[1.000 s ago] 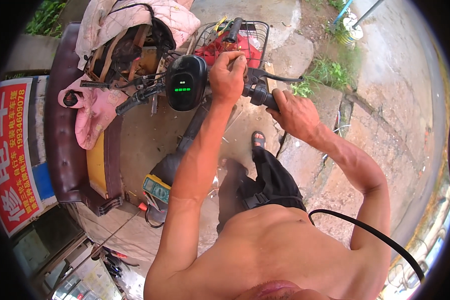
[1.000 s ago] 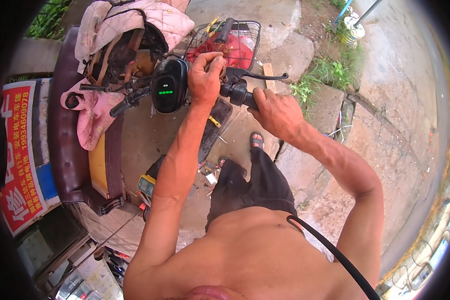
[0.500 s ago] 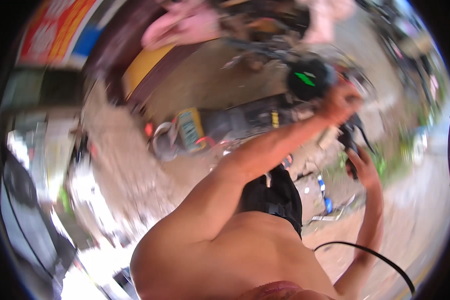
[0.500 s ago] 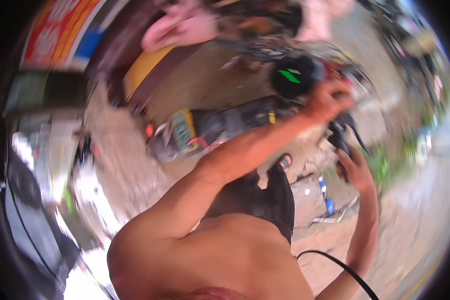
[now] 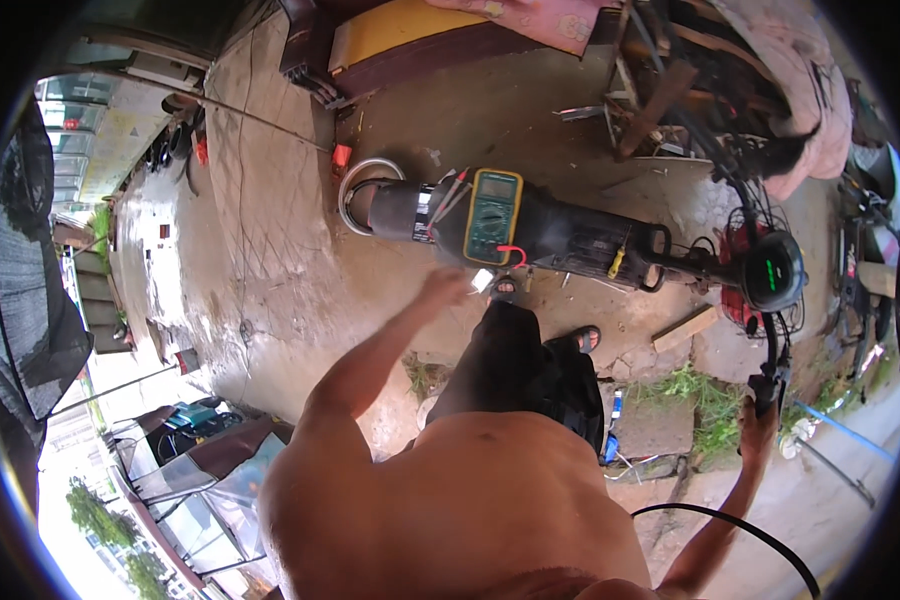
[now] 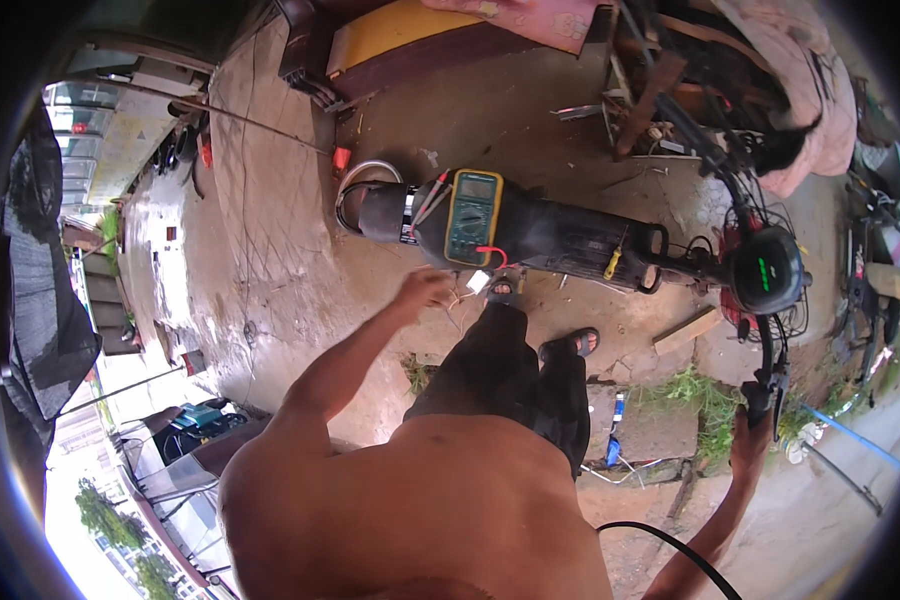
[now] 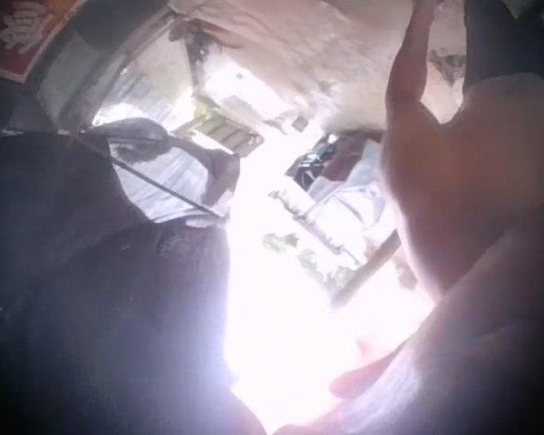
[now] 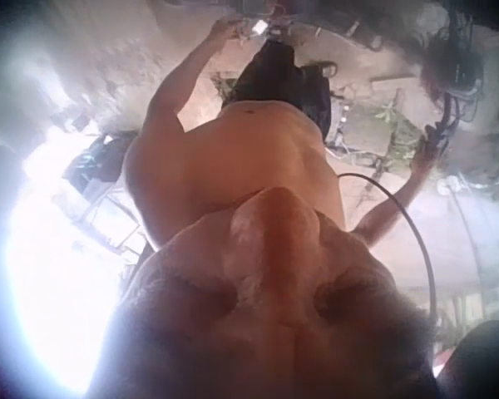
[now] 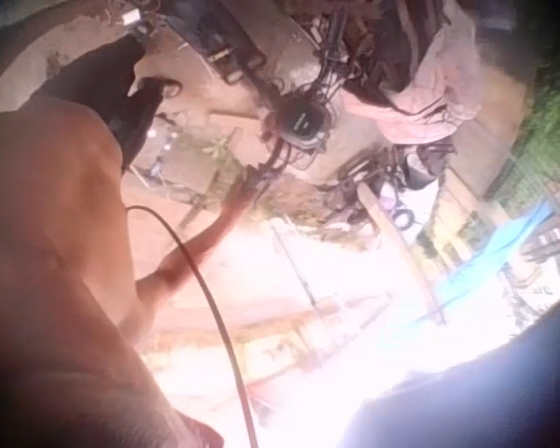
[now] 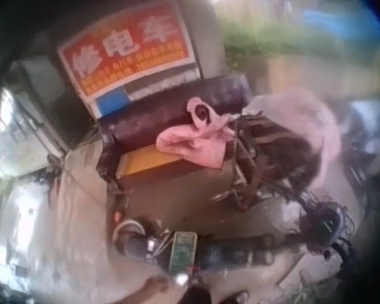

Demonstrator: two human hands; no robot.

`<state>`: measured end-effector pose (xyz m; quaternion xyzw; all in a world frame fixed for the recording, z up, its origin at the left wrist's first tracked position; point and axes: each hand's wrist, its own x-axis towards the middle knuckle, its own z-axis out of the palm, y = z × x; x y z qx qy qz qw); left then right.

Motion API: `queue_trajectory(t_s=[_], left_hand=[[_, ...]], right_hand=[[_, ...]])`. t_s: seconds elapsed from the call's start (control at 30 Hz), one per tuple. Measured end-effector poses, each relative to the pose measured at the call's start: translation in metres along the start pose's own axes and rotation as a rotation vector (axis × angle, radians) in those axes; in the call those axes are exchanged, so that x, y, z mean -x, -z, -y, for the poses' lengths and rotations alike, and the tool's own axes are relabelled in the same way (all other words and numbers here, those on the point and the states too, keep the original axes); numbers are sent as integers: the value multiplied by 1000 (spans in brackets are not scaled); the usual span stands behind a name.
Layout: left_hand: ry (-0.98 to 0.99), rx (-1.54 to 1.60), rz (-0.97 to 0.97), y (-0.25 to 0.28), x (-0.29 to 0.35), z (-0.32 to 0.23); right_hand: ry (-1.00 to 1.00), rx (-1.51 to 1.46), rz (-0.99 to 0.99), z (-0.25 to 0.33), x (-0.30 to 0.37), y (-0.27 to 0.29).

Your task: The person repairs electrical wiring on a motorcycle by stripping wires with pliers, twisting wire ends together, and wrapping the connections with electrical tape.

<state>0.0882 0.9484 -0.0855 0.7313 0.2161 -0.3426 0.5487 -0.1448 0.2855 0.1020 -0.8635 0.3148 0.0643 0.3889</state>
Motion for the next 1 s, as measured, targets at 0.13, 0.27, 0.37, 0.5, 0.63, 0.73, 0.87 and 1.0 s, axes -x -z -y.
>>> queue_trajectory(t_s=[0.13,0.27,0.37,0.5,0.63,0.73,0.87,1.0], left_hand=[[51,254,-227,127,-72,66],[220,321,-153,148,-143,80],[267,833,32,157,-174,105],[216,850,-8,156,-174,105],[41,827,25,161,-162,90],[-65,744,-90,170,-136,56],[-237,611,-155,211,-92,30],[-383,621,-220,237,-36,-19]], right_hand=[[-87,136,-75,15,-9,-10],[-196,200,-204,-20,-12,-4],[-212,214,-214,-28,-20,-6],[-241,164,-228,-26,-18,-9],[-253,138,-239,-37,-18,-7],[-230,128,-275,-39,-16,-10],[-292,285,-237,-8,-13,-15],[-332,862,-436,64,23,-47]])
